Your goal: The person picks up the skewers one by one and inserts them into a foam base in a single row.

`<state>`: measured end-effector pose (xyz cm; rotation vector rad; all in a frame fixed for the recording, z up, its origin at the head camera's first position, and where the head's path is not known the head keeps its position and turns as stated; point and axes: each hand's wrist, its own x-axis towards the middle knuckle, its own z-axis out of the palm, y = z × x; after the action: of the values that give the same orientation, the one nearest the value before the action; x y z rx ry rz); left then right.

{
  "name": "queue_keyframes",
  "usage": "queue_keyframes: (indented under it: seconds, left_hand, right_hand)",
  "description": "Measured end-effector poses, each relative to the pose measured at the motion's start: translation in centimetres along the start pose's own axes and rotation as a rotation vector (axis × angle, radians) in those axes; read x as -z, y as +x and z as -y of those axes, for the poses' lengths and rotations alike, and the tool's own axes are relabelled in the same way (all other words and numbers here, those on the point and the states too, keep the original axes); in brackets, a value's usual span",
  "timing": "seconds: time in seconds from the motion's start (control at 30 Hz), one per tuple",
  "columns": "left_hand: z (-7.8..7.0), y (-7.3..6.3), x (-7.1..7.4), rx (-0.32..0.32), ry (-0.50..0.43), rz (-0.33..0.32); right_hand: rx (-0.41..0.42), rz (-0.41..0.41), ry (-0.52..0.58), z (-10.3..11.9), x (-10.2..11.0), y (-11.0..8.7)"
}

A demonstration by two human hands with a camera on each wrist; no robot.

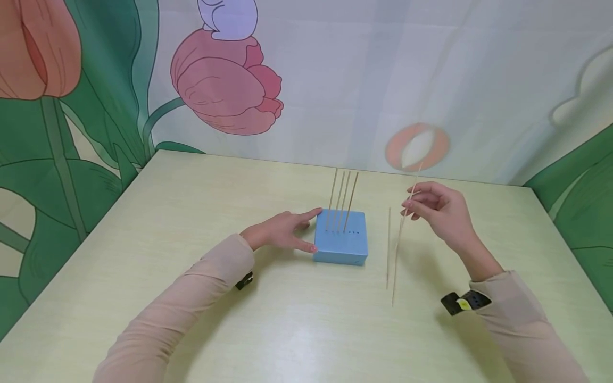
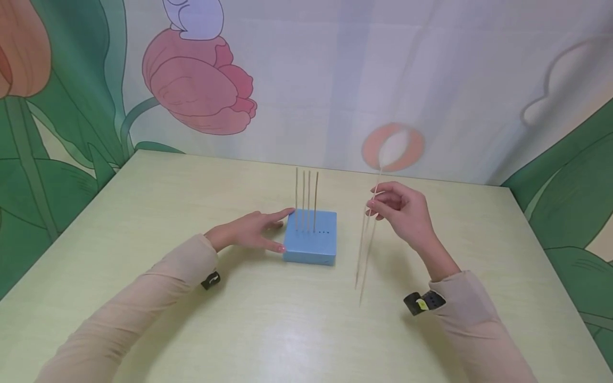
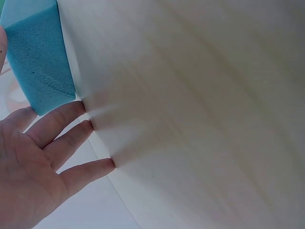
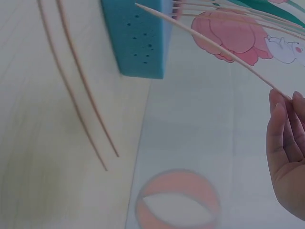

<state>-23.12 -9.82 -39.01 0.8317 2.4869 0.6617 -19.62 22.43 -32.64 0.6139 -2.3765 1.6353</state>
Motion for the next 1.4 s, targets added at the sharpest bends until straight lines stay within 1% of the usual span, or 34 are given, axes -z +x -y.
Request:
queue_keyframes:
  seconds: [0.2, 0.33, 0.53, 0.8, 1.13, 1.4]
  left_hand:
    - [0.0, 0.0, 0.0, 0.003, 0.003, -0.001]
    - [0.1, 0.1, -0.1, -0.001, 0.011, -0.003]
    - [0.0, 0.0, -0.1, -0.003, 0.009, -0.007]
    - [0.1, 0.1, -0.1, -0.005, 0.004, -0.006]
    - [0.1, 0.1, -0.1, -0.012, 0.011, -0.009]
    - [-0.1, 0.0, 0.0, -0.012, 0.005, -0.008]
  right_hand:
    - [0.036, -0.047, 0.015, 0.9, -0.3, 0.2]
    - [0.044, -0.077, 0.017, 1.2, -0.4, 0.3]
    - [0.062, -0.1, 0.025, 1.9, -0.7, 0.5]
    - [0.091, -0.104, 0.014, 2.7, -1.6, 1.0]
    - [0.172, -0.078, 0.022, 2.9, -2.8, 1.8]
    - [0.188, -0.077, 0.047, 3.0, -3.7, 2.5]
